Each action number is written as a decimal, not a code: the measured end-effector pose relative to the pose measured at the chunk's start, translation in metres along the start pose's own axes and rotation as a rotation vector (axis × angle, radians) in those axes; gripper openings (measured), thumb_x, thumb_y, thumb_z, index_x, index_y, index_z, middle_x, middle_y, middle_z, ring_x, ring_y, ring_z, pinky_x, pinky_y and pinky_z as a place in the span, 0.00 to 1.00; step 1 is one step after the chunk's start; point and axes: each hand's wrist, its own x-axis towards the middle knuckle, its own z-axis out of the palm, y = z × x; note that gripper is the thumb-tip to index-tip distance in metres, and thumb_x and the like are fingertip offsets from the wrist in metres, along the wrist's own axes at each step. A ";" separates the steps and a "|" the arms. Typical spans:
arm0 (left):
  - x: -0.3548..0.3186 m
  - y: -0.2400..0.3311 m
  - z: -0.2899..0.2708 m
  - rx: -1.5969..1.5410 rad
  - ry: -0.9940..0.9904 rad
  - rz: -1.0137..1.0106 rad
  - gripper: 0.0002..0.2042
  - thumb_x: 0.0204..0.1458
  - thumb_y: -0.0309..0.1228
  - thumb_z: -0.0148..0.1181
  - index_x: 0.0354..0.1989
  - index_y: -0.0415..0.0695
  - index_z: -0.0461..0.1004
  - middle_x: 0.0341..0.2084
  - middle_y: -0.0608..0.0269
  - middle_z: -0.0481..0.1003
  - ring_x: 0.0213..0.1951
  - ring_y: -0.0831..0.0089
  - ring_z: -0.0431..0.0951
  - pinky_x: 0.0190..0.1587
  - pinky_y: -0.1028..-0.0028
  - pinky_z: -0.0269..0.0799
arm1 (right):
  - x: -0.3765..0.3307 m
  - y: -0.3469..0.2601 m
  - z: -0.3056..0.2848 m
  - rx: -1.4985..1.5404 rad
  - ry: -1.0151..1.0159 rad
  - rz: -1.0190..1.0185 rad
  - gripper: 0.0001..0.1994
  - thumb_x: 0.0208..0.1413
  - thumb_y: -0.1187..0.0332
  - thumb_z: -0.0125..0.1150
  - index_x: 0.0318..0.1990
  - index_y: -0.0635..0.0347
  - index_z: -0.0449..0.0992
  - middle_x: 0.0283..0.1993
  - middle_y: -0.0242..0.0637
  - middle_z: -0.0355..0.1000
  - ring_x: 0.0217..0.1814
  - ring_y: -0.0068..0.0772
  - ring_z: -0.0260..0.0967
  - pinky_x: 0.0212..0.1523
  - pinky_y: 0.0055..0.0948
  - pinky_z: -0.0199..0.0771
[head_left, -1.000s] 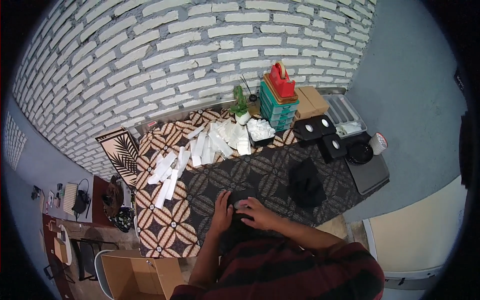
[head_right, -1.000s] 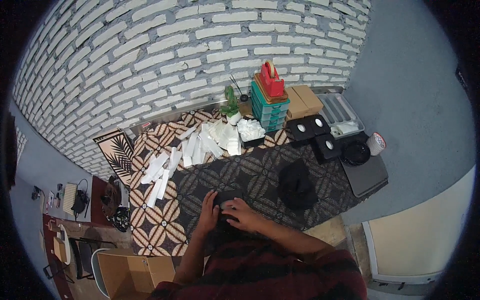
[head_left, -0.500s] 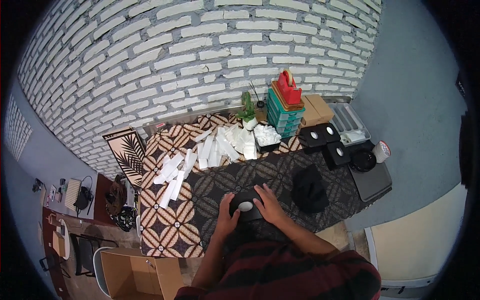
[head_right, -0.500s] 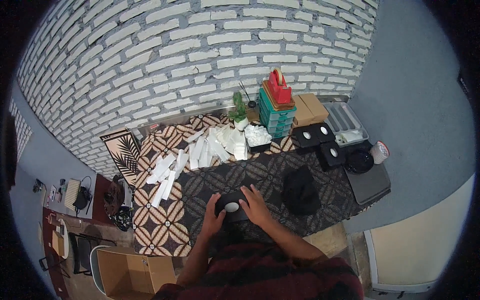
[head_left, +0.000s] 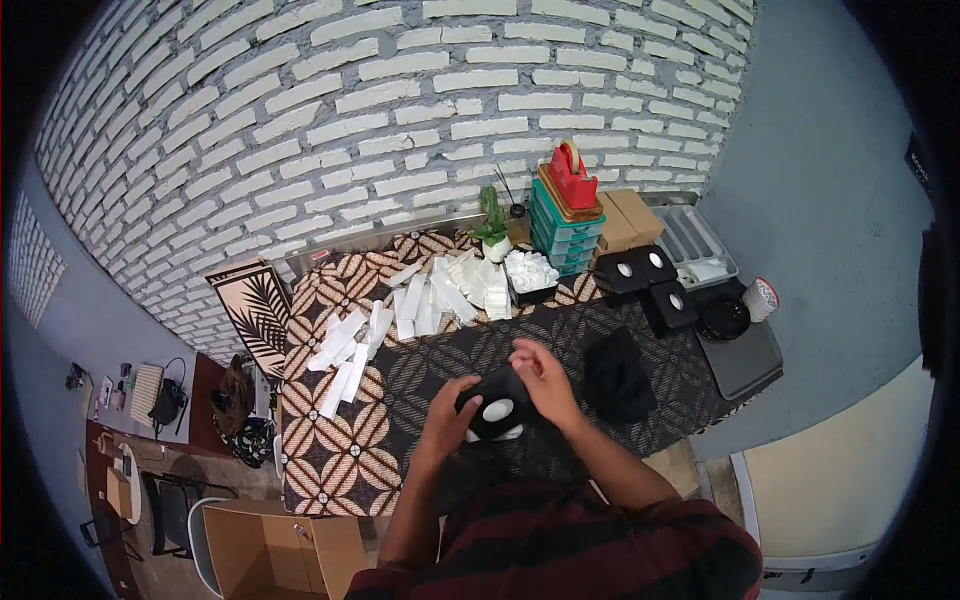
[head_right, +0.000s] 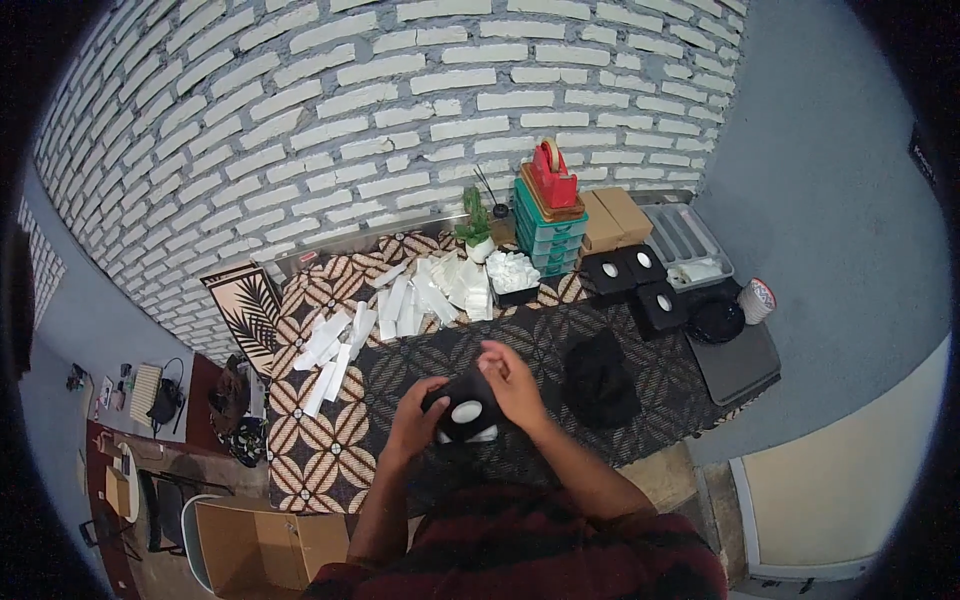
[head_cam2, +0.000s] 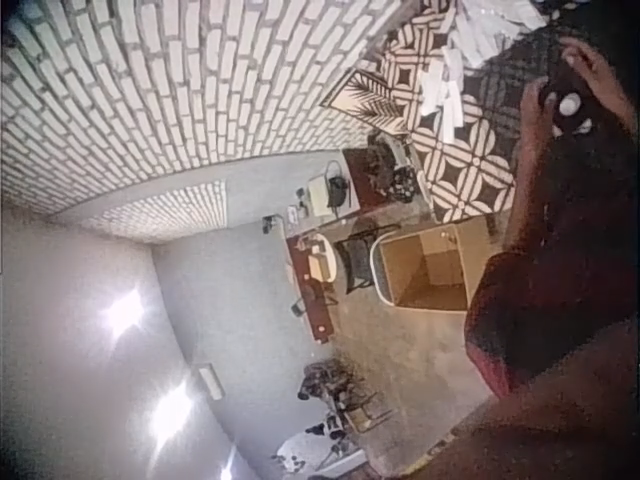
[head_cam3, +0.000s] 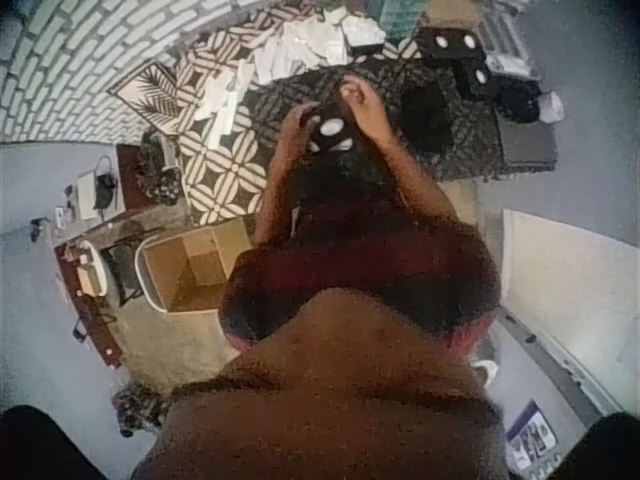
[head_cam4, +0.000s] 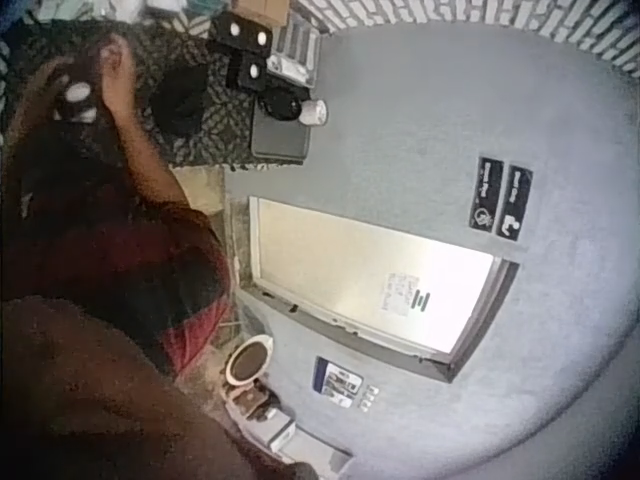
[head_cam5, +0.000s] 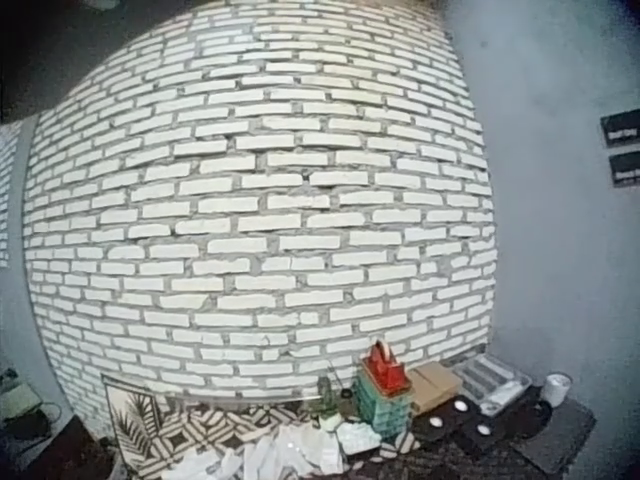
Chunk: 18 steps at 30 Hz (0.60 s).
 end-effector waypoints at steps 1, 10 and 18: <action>0.001 0.000 0.004 -0.127 0.091 -0.012 0.18 0.58 0.25 0.57 0.57 0.41 0.67 0.49 0.52 0.73 0.51 0.61 0.73 0.55 0.66 0.67 | 0.002 0.001 -0.003 -0.003 0.088 -0.021 0.19 0.64 0.72 0.56 0.61 0.65 0.67 0.47 0.38 0.70 0.44 0.28 0.69 0.48 0.24 0.70; -0.037 -0.006 0.078 -0.639 0.340 -0.184 0.11 0.65 0.26 0.47 0.53 0.42 0.57 0.40 0.64 0.66 0.37 0.78 0.64 0.42 0.76 0.66 | -0.035 -0.041 -0.003 -0.605 -0.227 0.143 0.63 0.43 0.43 0.75 0.72 0.73 0.36 0.70 0.63 0.44 0.74 0.61 0.47 0.70 0.43 0.55; -0.055 0.016 0.060 -1.173 0.063 -0.524 0.22 0.64 0.26 0.47 0.65 0.46 0.53 0.56 0.58 0.66 0.54 0.71 0.69 0.53 0.72 0.68 | -0.042 -0.011 -0.011 -0.677 -0.609 0.061 0.61 0.41 0.47 0.76 0.76 0.52 0.36 0.73 0.65 0.41 0.74 0.69 0.42 0.71 0.53 0.49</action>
